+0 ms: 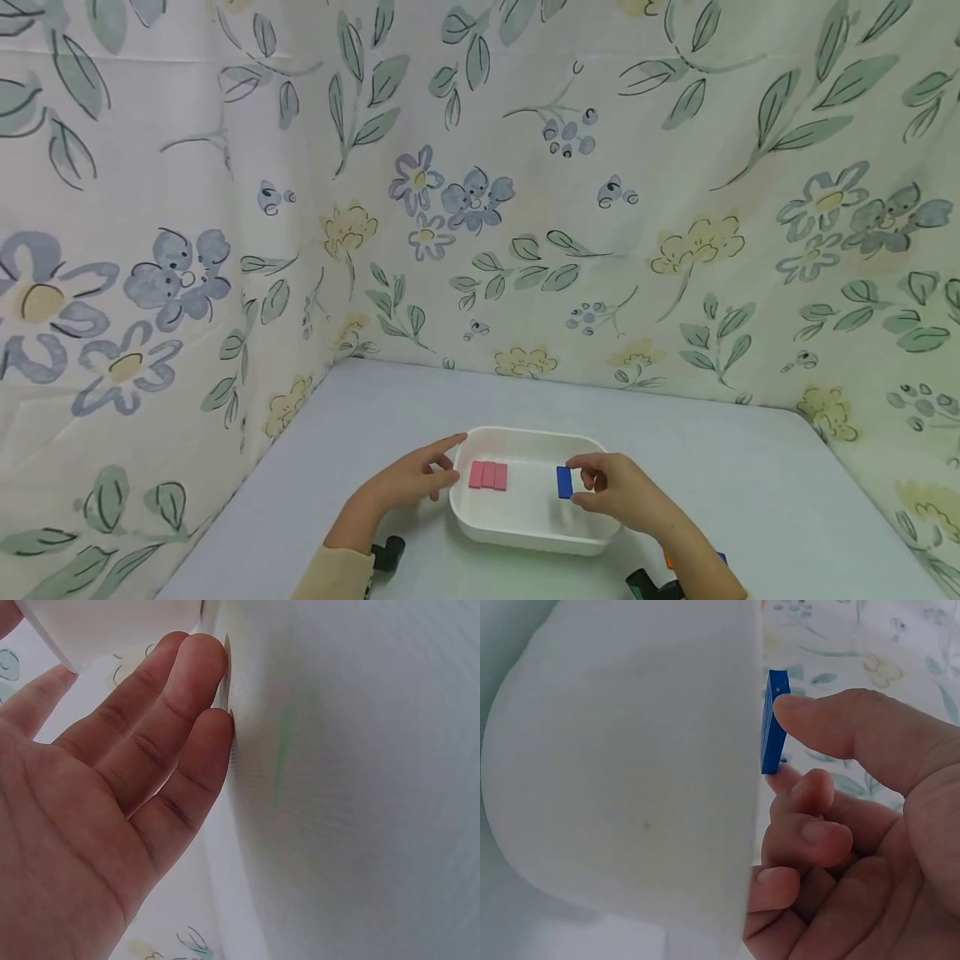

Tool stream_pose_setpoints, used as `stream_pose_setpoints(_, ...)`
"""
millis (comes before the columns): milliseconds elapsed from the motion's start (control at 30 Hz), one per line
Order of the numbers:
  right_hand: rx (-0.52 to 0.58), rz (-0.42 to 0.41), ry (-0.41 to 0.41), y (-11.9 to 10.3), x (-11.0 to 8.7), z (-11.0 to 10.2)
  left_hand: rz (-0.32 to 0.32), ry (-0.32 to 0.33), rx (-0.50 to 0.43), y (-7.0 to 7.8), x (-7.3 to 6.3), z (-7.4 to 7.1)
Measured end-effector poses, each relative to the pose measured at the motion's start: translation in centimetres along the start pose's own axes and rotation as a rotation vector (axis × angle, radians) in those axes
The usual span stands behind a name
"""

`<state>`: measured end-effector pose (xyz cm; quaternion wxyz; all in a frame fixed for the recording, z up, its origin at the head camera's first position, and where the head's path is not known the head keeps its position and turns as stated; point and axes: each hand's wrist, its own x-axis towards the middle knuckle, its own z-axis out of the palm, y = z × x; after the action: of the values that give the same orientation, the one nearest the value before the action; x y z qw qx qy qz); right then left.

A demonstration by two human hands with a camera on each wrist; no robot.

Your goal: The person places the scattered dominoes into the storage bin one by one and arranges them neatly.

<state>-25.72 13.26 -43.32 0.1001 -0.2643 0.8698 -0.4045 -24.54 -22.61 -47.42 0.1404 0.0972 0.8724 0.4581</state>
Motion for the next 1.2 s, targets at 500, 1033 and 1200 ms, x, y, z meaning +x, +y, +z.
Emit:
stream_pose_setpoints(500,-0.121,0.146,0.102,-1.4,3.7,4.7,-0.001,0.007,0.009,-0.1,-0.4,0.0)
stream_pose_setpoints(1033,-0.241,0.373,0.113,-1.9,6.3,7.6,0.007,-0.008,0.007,-0.3,0.1,-0.1)
stream_pose_setpoints(1200,-0.251,0.359,0.122,-1.7,6.5,8.2,0.009,-0.005,0.016,-0.2,0.2,0.0)
